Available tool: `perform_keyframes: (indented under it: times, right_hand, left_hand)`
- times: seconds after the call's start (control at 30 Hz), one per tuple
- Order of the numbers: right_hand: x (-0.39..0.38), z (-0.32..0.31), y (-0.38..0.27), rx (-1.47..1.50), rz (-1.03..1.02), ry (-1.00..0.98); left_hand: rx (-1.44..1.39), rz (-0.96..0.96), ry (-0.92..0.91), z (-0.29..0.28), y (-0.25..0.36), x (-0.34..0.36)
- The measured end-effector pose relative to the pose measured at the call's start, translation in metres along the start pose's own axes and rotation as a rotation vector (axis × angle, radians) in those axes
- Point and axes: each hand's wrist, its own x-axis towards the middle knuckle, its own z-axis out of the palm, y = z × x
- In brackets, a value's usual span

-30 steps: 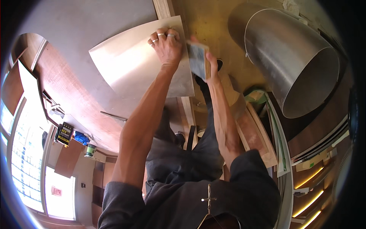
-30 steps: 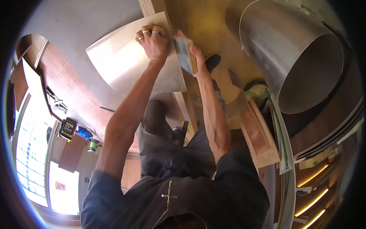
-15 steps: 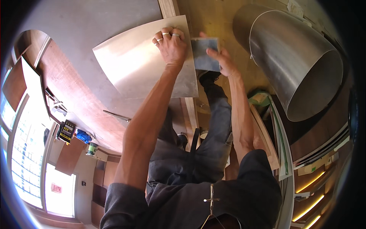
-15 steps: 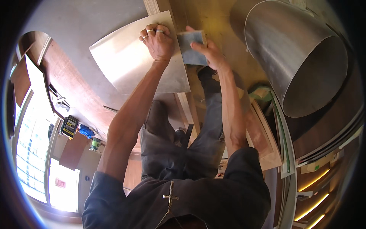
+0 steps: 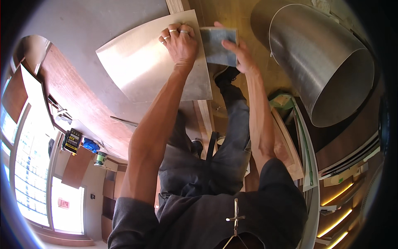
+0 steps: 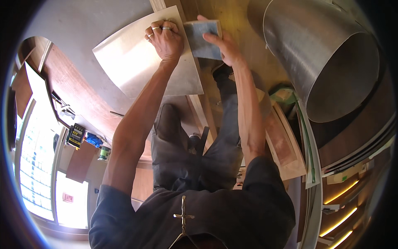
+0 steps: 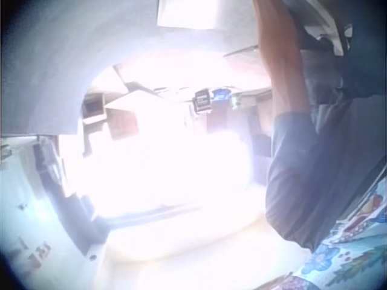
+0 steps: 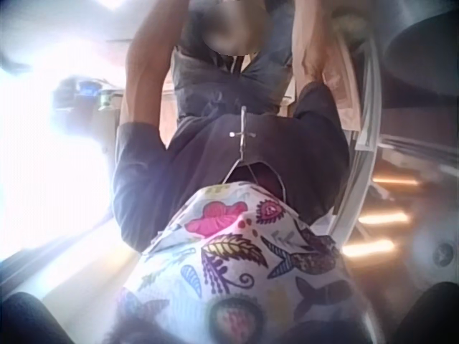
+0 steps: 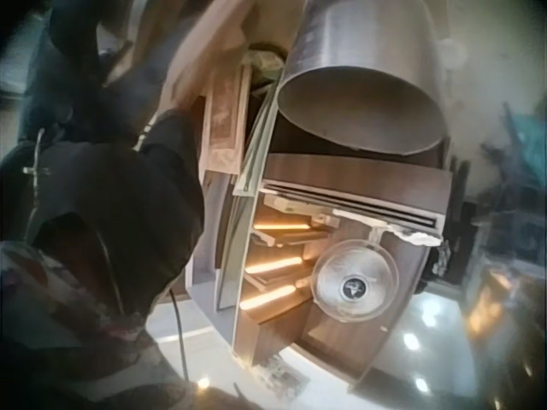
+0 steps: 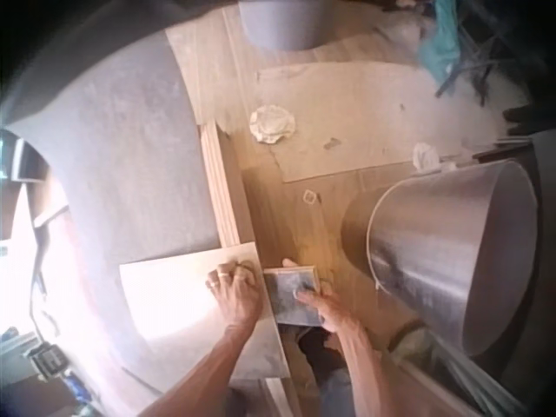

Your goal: The person measures a large sheet of gold-colored metal using a tape measure, then cuts it with a utility knife. They sand the cut edges with a sanding block and fit the panel into a wooden cabinet structure.

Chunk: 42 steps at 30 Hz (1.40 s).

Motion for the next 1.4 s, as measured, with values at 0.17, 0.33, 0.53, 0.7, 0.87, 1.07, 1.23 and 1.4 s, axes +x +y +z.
perform_keyframes:
  times: [0.17,0.33,0.53,0.7,0.87,1.07,1.23,1.4]
  right_hand:
    - [-0.056,-0.005,0.053,0.074,0.192,0.037]
    - [-0.095,-0.01,0.079,0.015,0.214,-0.017]
    - [-0.103,0.005,0.07,-0.032,0.219,0.022]
    - [-0.188,-0.018,0.115,-0.31,0.523,-0.136]
    - [-0.197,0.008,0.105,-0.2,0.479,-0.094]
    - [-0.188,0.077,0.15,-0.443,0.296,-0.255]
    - [-0.172,0.1,0.22,-0.889,0.017,-0.183]
    - [-0.145,0.098,0.246,-0.929,-0.61,0.324]
  left_hand:
    - [0.041,0.015,0.072,0.006,0.0,0.0]
    - [0.029,0.03,0.111,0.006,-0.003,0.001]
    - [0.045,0.017,0.095,0.008,-0.004,0.0]
    - [-0.039,-0.009,0.018,-0.001,-0.003,0.0]
    - [0.248,0.17,0.196,0.027,-0.038,-0.004]
    - [-0.711,0.053,0.125,-0.053,-0.021,-0.025]
    - [-0.743,-0.165,-0.059,-0.129,-0.094,-0.132]
    - [-0.532,-0.358,-0.053,-0.163,-0.236,-0.306]
